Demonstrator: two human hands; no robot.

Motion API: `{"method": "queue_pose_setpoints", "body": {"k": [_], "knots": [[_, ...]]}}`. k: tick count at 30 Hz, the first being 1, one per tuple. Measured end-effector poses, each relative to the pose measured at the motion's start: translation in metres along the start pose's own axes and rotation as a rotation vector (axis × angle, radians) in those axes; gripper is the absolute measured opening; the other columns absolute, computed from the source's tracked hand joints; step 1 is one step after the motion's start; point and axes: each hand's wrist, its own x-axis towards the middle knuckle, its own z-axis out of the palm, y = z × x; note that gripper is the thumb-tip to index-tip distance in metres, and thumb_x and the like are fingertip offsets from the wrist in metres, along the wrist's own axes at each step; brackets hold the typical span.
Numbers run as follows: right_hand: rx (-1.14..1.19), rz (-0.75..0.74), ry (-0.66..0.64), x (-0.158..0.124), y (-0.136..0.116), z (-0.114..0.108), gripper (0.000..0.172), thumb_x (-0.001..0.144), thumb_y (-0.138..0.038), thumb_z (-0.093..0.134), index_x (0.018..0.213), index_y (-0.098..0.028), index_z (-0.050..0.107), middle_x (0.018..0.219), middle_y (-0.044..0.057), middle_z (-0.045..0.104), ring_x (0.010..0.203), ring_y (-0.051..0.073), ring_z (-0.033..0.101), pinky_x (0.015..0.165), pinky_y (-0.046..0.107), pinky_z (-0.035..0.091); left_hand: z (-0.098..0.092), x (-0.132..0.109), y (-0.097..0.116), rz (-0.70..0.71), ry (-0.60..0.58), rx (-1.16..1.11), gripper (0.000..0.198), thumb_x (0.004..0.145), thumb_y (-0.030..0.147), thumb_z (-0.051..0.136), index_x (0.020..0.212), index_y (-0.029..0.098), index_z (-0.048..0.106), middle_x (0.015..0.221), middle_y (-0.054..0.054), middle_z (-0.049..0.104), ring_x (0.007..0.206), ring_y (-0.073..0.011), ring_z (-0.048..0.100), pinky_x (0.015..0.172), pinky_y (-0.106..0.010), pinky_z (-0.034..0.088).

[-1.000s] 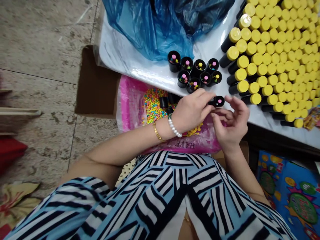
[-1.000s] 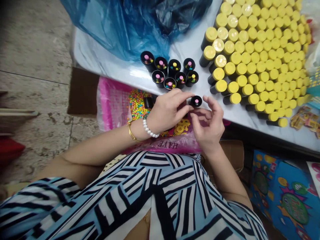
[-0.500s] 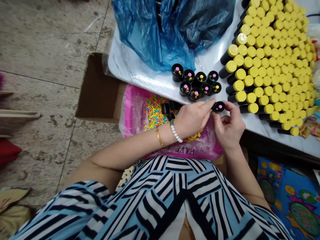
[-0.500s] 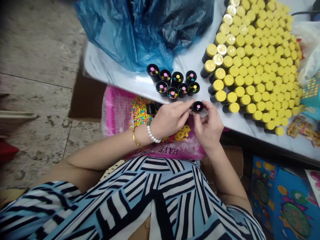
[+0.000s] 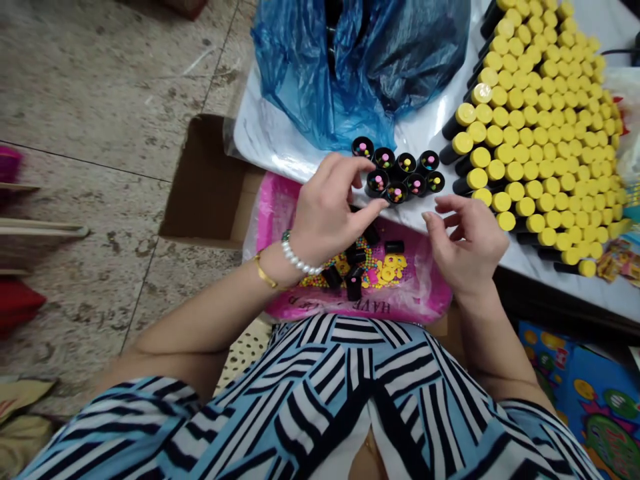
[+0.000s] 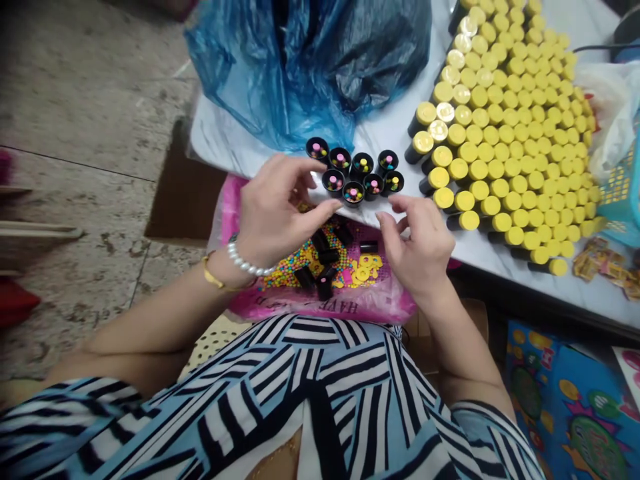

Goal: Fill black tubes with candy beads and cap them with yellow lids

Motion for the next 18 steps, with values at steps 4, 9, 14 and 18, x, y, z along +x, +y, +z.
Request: {"method": "queue_pose_setpoints", "body": {"k": [4,9,14,18], "knots": [[-0.012,-0.065,-0.327,-0.023,-0.008,0.011,0.022,0.104,-0.037,0.055,0.101,-0.022,0.071,0.093,0.003,0.074,0.082,0.015,0.068,0.077,0.028,0.053,0.021,0.012,-0.008,-0.037,-0.093,-0.005,0.039,0.094,0.041,0.072,0.124,0.018,0.063,0.112,-0.009,0.067,0.107,-0.0249,0.065,0.096,-0.041,0.055],[-0.346,0.028,-0.880,-0.049,0.006,0.028,0.030,0.105,-0.040,0.049,0.122,-0.026,0.070,0.114,0.007,0.073,0.094,0.020,0.071,0.066,0.028,0.047,0.017,0.009,-0.010,-0.091,-0.129,-0.034,0.034,0.095,0.043,0.071,0.120,0.021,0.062,0.119,-0.010,0.064,0.115,-0.0268,0.063,0.099,-0.043,0.055],[-0.399,-0.059,-1.145,-0.055,0.005,0.047,0.037,0.099,-0.044,0.058,0.130,-0.024,0.064,0.126,0.011,0.070,0.097,0.025,0.073,0.067,0.030,0.050,0.000,-0.009,0.009,-0.054,-0.026,-0.108,0.034,0.094,0.043,0.073,0.118,0.021,0.063,0.121,-0.010,0.068,0.095,-0.0191,0.067,0.082,-0.036,0.060],[-0.367,0.006,-1.088,-0.053,0.001,0.053,0.041,0.100,-0.041,0.052,0.131,-0.017,0.063,0.118,0.017,0.073,0.093,0.030,0.075,0.070,0.035,0.053,0.011,-0.024,0.028,0.084,-0.175,-0.207,0.030,0.095,0.032,0.072,0.122,0.018,0.065,0.117,-0.008,0.074,0.099,-0.0190,0.073,0.093,-0.035,0.061]]}}
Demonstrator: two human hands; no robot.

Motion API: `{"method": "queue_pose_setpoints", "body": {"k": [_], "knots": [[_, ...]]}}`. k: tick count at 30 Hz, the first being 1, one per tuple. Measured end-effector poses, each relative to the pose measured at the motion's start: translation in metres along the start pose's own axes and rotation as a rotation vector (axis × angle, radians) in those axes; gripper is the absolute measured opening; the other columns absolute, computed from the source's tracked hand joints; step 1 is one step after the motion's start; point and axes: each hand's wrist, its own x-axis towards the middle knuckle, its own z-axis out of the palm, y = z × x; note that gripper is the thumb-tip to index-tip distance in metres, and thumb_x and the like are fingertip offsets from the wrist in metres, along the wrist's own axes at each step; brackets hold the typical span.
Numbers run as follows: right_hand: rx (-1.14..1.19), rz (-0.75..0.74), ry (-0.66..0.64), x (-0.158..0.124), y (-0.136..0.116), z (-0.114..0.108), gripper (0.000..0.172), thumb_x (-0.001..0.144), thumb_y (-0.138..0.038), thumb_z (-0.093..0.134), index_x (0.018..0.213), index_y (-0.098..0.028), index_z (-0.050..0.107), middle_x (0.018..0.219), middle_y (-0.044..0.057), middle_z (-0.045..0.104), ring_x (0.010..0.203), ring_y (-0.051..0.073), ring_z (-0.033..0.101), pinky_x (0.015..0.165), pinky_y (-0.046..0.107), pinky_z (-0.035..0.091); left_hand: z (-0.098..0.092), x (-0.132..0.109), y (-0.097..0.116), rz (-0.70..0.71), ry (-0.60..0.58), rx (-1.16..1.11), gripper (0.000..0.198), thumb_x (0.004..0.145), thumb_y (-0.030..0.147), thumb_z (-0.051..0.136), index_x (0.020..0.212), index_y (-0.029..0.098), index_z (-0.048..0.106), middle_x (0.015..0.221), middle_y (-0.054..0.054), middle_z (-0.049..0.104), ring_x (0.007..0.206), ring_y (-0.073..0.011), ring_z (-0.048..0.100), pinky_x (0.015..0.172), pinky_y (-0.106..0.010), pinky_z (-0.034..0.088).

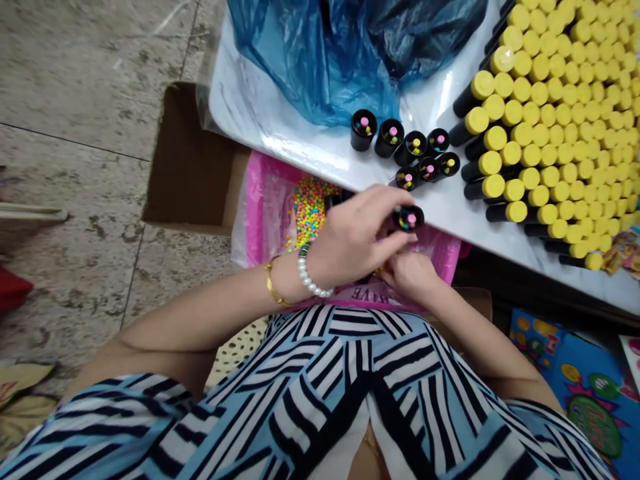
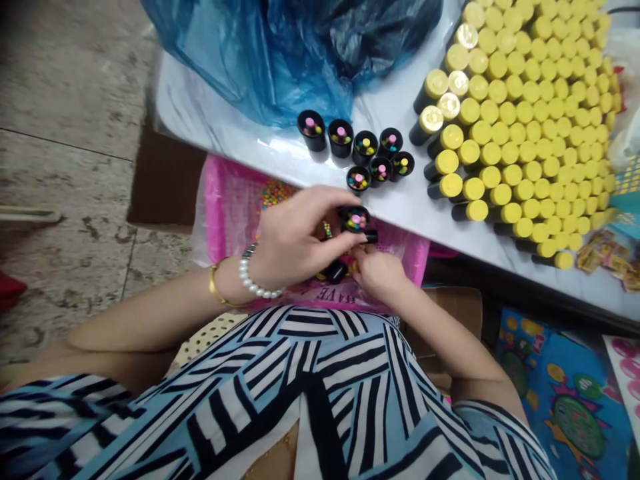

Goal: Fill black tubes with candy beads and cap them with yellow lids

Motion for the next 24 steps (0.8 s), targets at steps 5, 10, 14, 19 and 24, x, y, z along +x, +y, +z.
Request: {"method": "queue_pose_setpoints", "body": {"k": [5,10,14,19,24], "knots": [[0.473,0.012,0.174,-0.018,0.026,-0.011,0.031,0.092,-0.035,0.064,0.115,-0.015,0.065,0.090,0.008,0.073,0.077,0.022,0.070,0.071,0.032,0.054,0.033,0.007,-0.005,0.100,-0.038,-0.068,0.032,0.094,0.014,0.066,0.126,0.014,0.066,0.124,-0.011,0.075,0.116,-0.0195,0.072,0.103,-0.033,0.059],[1.107,-0.022,0.282,-0.032,0.044,-0.008,0.040,0.080,-0.047,0.084,0.097,-0.019,0.062,0.088,-0.001,0.066,0.074,0.013,0.062,0.072,0.027,0.056,0.053,0.014,-0.015,0.104,0.014,-0.093,0.032,0.095,0.015,0.065,0.127,0.015,0.068,0.124,-0.012,0.076,0.116,-0.0198,0.073,0.103,-0.034,0.059],[1.375,0.010,0.274,-0.025,0.038,0.002,0.039,0.081,-0.046,0.084,0.081,-0.020,0.056,0.075,-0.005,0.056,0.067,0.009,0.057,0.066,0.024,0.057,0.059,0.011,-0.016,0.095,0.037,-0.124,0.034,0.095,0.019,0.068,0.129,0.015,0.067,0.125,-0.011,0.076,0.115,-0.0194,0.073,0.102,-0.032,0.059],[1.742,0.066,0.252,-0.037,0.030,-0.009,0.036,0.090,-0.046,0.077,0.086,-0.023,0.050,0.089,-0.002,0.062,0.072,0.012,0.067,0.060,0.026,0.063,0.066,0.010,-0.017,0.066,0.041,-0.214,0.035,0.095,0.020,0.071,0.128,0.012,0.065,0.120,-0.011,0.077,0.111,-0.0185,0.075,0.099,-0.028,0.059],[1.673,-0.055,0.440,-0.068,0.038,-0.046,0.017,0.093,-0.034,0.076,0.100,-0.024,0.063,0.098,0.002,0.070,0.059,0.008,0.061,0.051,0.021,0.053,0.073,0.012,-0.021,0.079,0.094,-0.271,0.034,0.093,0.019,0.074,0.125,0.011,0.066,0.119,-0.011,0.077,0.110,-0.0180,0.075,0.099,-0.028,0.059]]}}
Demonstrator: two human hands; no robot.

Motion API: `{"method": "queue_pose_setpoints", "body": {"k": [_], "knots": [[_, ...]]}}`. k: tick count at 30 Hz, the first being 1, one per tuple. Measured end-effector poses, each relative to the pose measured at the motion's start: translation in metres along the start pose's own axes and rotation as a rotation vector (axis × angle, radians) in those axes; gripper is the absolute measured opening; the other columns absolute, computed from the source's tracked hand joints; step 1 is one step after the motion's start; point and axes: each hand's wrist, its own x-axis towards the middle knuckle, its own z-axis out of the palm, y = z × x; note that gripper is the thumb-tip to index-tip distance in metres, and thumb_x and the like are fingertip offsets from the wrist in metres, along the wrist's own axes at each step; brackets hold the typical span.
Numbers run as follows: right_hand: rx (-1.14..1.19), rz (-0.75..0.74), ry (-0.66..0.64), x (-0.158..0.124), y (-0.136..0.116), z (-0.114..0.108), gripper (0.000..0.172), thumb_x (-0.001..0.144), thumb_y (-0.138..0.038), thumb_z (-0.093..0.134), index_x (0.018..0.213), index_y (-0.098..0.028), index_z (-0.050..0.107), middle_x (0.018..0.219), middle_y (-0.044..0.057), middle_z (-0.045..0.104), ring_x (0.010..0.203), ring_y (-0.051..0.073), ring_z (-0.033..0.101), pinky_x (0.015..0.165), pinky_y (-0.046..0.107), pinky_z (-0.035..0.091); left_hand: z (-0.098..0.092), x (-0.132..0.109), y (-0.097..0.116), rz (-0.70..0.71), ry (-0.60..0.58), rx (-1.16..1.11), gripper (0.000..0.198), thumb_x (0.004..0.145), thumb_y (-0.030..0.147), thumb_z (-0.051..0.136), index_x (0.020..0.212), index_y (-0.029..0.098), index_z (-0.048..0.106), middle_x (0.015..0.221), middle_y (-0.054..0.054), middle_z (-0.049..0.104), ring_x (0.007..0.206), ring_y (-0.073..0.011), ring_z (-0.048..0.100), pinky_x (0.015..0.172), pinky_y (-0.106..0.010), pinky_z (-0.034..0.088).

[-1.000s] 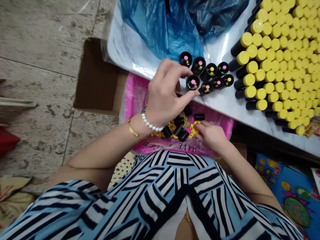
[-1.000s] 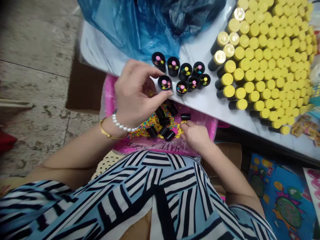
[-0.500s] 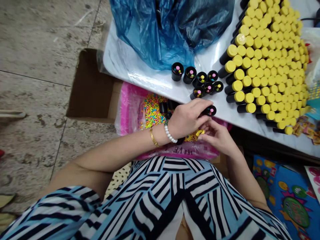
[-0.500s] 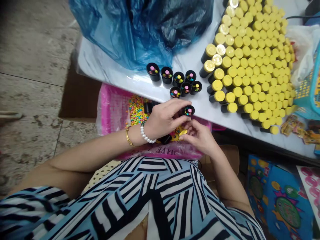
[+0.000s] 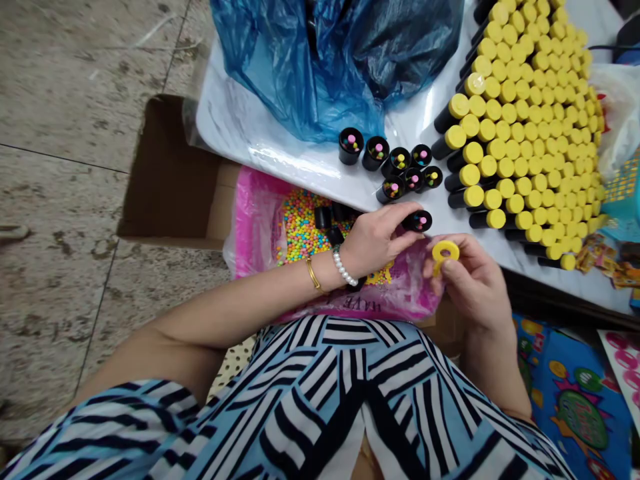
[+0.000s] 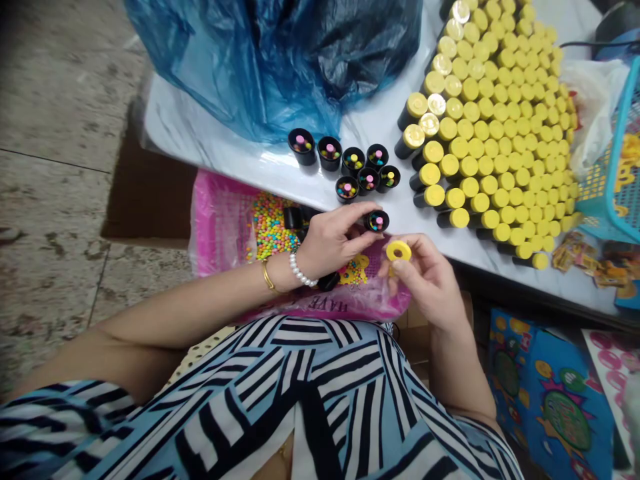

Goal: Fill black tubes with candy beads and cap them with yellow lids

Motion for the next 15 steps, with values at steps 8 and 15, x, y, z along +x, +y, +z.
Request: {"method": "queue_pose_setpoints", "body": {"k": [8,15], "knots": [[-0.197,-0.196,0.142,0.027,-0.010,-0.001,0.032,0.090,-0.026,0.078,0.123,-0.028,0.078,0.071,-0.002,0.068,0.043,0.005,0.048,0.039,0.020,0.037,0.000,0.000,-0.002,0.039,0.024,-0.026,0.034,0.097,0.023,0.071,0.128,0.011,0.067,0.122,-0.013,0.077,0.110,-0.0179,0.075,0.100,-0.028,0.060],[-0.231,-0.196,0.241,0.049,-0.005,0.010,0.025,0.087,-0.026,0.081,0.111,-0.028,0.083,0.064,-0.004,0.064,0.040,0.005,0.048,0.037,0.020,0.035,0.000,0.000,-0.005,0.021,-0.020,-0.053,0.038,0.098,0.025,0.068,0.135,0.015,0.067,0.129,-0.012,0.076,0.117,-0.0190,0.074,0.106,-0.031,0.058]]}}
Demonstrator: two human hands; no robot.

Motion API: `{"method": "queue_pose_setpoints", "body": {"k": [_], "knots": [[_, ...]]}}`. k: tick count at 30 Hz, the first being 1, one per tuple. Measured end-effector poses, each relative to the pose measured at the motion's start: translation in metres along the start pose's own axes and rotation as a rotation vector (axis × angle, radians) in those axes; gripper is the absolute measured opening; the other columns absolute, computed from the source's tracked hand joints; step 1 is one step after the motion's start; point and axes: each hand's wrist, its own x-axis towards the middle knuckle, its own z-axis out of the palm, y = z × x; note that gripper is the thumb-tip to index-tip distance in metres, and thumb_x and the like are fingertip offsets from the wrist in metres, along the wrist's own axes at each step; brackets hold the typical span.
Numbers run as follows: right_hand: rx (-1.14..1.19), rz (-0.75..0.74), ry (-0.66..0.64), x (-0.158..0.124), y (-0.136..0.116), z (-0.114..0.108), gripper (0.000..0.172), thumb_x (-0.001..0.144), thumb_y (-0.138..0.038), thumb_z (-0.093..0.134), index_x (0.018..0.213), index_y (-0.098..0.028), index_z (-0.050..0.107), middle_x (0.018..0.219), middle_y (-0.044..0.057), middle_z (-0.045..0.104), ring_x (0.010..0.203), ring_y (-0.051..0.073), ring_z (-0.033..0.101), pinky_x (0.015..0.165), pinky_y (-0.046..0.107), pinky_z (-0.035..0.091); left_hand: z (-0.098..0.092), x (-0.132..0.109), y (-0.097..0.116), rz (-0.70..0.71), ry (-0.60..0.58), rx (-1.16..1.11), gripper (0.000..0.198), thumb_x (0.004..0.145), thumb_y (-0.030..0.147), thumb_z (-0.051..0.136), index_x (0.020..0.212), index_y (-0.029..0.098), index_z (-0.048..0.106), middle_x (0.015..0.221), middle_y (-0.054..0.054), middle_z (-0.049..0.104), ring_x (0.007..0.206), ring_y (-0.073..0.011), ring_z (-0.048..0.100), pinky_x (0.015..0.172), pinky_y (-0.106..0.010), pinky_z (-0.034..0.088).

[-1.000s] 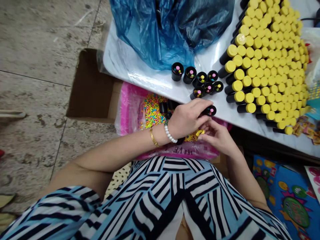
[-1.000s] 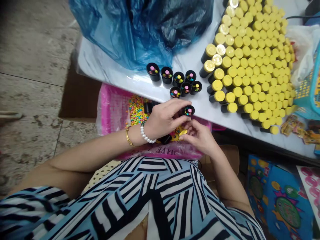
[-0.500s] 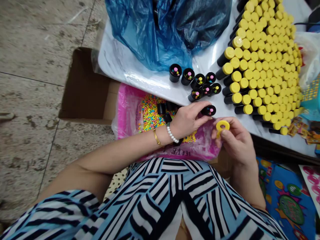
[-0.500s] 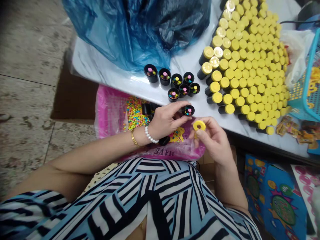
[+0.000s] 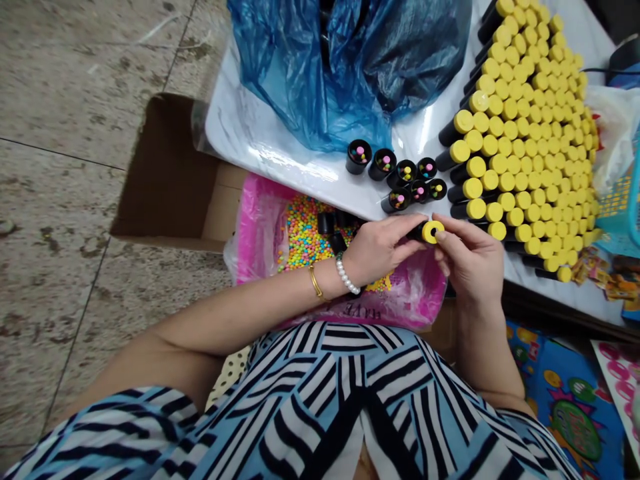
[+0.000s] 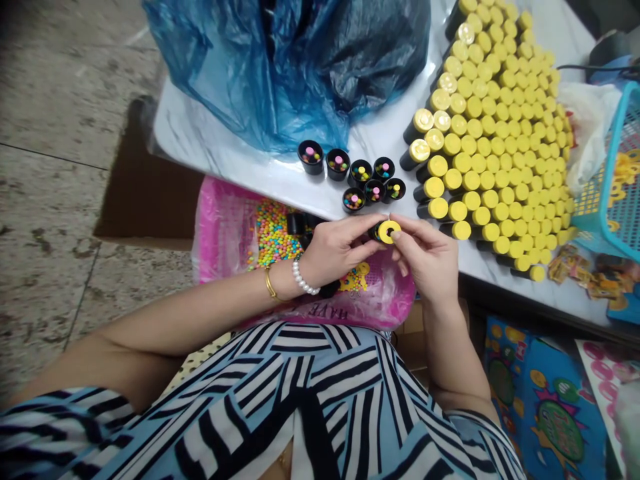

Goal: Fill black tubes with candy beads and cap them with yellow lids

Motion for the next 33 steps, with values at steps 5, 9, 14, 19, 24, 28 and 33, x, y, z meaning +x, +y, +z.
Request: {"method": "queue_pose_setpoints", "body": {"k": [5,9,14,19,24,28,33], "knots": [[-0.019,-0.010,0.015,0.001,-0.001,0.005,0.023,0.086,-0.028,0.081,0.108,-0.029,0.084,0.068,-0.004,0.064,0.040,0.005,0.051,0.036,0.022,0.037,-0.001,0.002,0.001,-0.021,-0.002,-0.011,0.037,0.097,0.020,0.069,0.133,0.014,0.069,0.128,-0.011,0.076,0.115,-0.0177,0.075,0.105,-0.028,0.058],[-0.014,0.015,0.012,0.002,0.002,0.008,0.022,0.089,-0.031,0.078,0.110,-0.026,0.082,0.059,-0.005,0.063,0.039,0.007,0.051,0.039,0.021,0.041,-0.003,0.003,0.007,-0.075,0.011,-0.036,0.034,0.094,0.018,0.070,0.128,0.012,0.072,0.120,-0.012,0.079,0.103,-0.0173,0.077,0.097,-0.028,0.060],[0.018,0.037,-0.027,0.003,0.003,0.007,0.025,0.087,-0.035,0.081,0.109,-0.025,0.079,0.066,-0.004,0.069,0.048,0.009,0.060,0.046,0.021,0.052,-0.006,0.008,0.028,-0.392,-0.036,-0.317,0.045,0.091,0.024,0.071,0.135,0.012,0.070,0.097,-0.008,0.081,0.059,-0.0093,0.071,0.059,-0.018,0.057],[0.010,0.019,-0.026,0.005,0.003,0.007,0.022,0.086,-0.035,0.082,0.104,-0.024,0.079,0.076,-0.002,0.073,0.058,0.010,0.065,0.054,0.022,0.058,0.004,0.011,0.033,-0.659,0.029,-0.701,0.054,0.097,0.054,0.065,0.129,0.012,0.074,0.081,-0.006,0.079,0.062,-0.0128,0.073,0.060,-0.022,0.062],[0.004,-0.017,-0.026,0.005,0.009,0.010,0.020,0.088,-0.037,0.080,0.103,-0.024,0.077,0.075,-0.003,0.070,0.056,0.008,0.060,0.051,0.020,0.054,0.013,0.007,0.023,-0.653,0.073,-0.757,0.052,0.094,0.056,0.070,0.124,0.014,0.077,0.084,-0.006,0.080,0.070,-0.0137,0.076,0.069,-0.026,0.066],[0.044,-0.060,-0.048,0.004,0.013,0.009,0.024,0.090,-0.038,0.078,0.110,-0.025,0.076,0.078,-0.002,0.067,0.060,0.010,0.061,0.053,0.021,0.055,0.008,0.007,0.015,-0.693,0.008,-0.835,0.053,0.093,0.052,0.072,0.128,0.013,0.075,0.095,-0.011,0.082,0.078,-0.0167,0.079,0.072,-0.029,0.068],[0.053,-0.061,-0.138,0.004,0.014,-0.003,0.035,0.085,-0.038,0.084,0.117,-0.026,0.077,0.084,-0.003,0.065,0.066,0.010,0.063,0.064,0.024,0.060,0.002,0.006,0.008,-0.616,-0.112,-0.834,0.050,0.093,0.032,0.073,0.140,0.017,0.068,0.116,-0.013,0.080,0.087,-0.0169,0.080,0.086,-0.035,0.068]]}}
